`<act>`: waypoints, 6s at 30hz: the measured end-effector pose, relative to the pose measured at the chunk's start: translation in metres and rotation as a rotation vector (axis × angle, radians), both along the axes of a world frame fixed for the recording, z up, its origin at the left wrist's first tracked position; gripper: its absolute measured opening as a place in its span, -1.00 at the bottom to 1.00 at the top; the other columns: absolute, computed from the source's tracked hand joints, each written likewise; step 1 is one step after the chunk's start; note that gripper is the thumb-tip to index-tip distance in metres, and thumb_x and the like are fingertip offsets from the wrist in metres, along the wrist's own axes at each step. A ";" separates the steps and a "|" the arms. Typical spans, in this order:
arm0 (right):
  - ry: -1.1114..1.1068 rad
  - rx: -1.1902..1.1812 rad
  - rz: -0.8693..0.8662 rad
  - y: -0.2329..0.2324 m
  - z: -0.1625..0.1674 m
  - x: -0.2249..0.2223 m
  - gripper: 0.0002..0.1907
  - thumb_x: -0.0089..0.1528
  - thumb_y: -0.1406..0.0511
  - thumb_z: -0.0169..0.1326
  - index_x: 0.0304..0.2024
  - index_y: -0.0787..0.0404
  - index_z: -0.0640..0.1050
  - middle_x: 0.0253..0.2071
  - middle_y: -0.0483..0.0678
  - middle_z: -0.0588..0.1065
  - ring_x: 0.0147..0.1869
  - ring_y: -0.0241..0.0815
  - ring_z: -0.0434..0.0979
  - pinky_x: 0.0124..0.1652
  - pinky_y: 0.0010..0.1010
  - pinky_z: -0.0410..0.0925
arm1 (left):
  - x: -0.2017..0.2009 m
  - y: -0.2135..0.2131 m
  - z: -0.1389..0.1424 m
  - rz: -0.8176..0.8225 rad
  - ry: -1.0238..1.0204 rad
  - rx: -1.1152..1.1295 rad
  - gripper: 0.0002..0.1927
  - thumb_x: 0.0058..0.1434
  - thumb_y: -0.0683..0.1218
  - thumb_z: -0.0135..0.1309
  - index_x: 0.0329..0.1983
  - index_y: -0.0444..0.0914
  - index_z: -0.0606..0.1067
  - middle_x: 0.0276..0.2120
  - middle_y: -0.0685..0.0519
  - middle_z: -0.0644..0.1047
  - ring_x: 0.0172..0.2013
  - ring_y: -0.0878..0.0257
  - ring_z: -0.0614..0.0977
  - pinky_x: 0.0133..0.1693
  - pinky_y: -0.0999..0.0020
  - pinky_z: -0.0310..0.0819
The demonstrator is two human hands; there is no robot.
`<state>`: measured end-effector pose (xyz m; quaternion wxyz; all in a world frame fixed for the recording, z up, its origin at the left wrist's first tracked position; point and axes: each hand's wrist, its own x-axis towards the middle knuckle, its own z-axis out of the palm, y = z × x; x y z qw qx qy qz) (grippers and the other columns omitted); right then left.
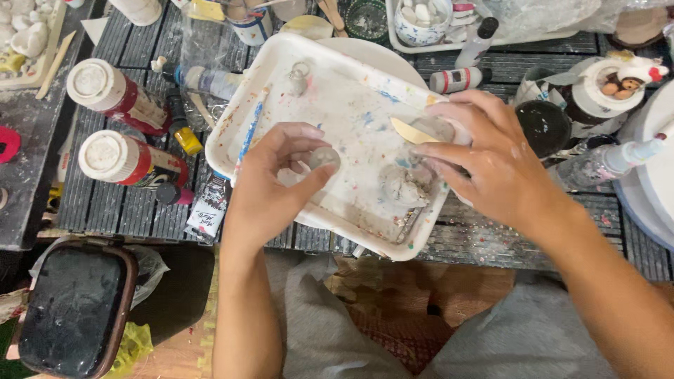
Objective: The person shapes a small piece of gray clay into a figurine using a wooden sculpting tool and their fingers. They repeatedly smooth the surface, add small clay pieces, and refine the form on a cluttered workbench.
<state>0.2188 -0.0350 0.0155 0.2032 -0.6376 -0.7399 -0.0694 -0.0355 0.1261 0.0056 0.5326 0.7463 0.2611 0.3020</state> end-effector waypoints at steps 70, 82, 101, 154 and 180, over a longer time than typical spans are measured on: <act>0.222 0.356 0.159 -0.059 0.012 -0.026 -0.70 0.02 0.49 0.41 -0.21 0.37 0.62 -0.21 0.06 0.58 -0.16 0.01 0.64 -0.23 -0.26 0.51 | 0.059 -0.060 -0.001 -0.539 -0.175 -0.204 -0.89 0.23 -0.23 0.31 -0.18 -0.29 0.68 -0.28 0.03 0.67 -0.26 0.33 0.65 -0.19 0.44 0.54; 0.190 0.349 0.180 -0.052 0.000 -0.027 -0.66 -0.01 0.49 0.39 -0.20 0.44 0.58 -0.20 0.13 0.56 -0.18 0.08 0.63 -0.23 -0.21 0.50 | 0.050 -0.068 0.019 -0.375 -0.067 0.022 -0.83 0.19 -0.17 0.31 -0.15 -0.26 0.68 -0.33 0.03 0.66 -0.36 0.34 0.59 -0.28 0.44 0.46; 0.330 0.337 0.203 -0.060 0.002 -0.037 -0.72 0.04 0.46 0.37 -0.20 0.38 0.63 -0.22 0.07 0.58 -0.17 -0.03 0.66 -0.22 -0.26 0.55 | 0.041 -0.081 -0.005 -0.436 -0.232 -0.098 -0.88 0.32 -0.23 0.25 -0.10 -0.32 0.61 -0.25 0.07 0.61 -0.35 0.42 0.50 -0.29 0.49 0.36; 0.653 0.119 -0.262 -0.051 -0.001 -0.039 -0.72 0.08 0.44 0.36 -0.15 0.35 0.67 -0.25 0.03 0.68 -0.46 -0.37 0.54 -0.44 -0.59 0.30 | 0.010 -0.035 -0.033 -0.468 -0.297 -0.925 -0.82 0.41 -0.19 0.11 -0.01 -0.38 0.60 -0.20 -0.06 0.65 -0.59 0.44 0.34 -0.56 0.53 0.19; 0.321 0.220 0.261 -0.072 0.018 -0.059 -0.78 0.05 0.42 0.35 -0.27 0.32 0.63 -0.26 -0.02 0.53 -0.25 -0.14 0.61 -0.32 -0.35 0.46 | 0.019 -0.080 -0.031 -0.650 -0.201 -0.524 -0.77 0.19 -0.14 0.38 -0.08 -0.25 0.69 -0.16 0.06 0.66 -0.17 0.39 0.60 -0.19 0.54 0.41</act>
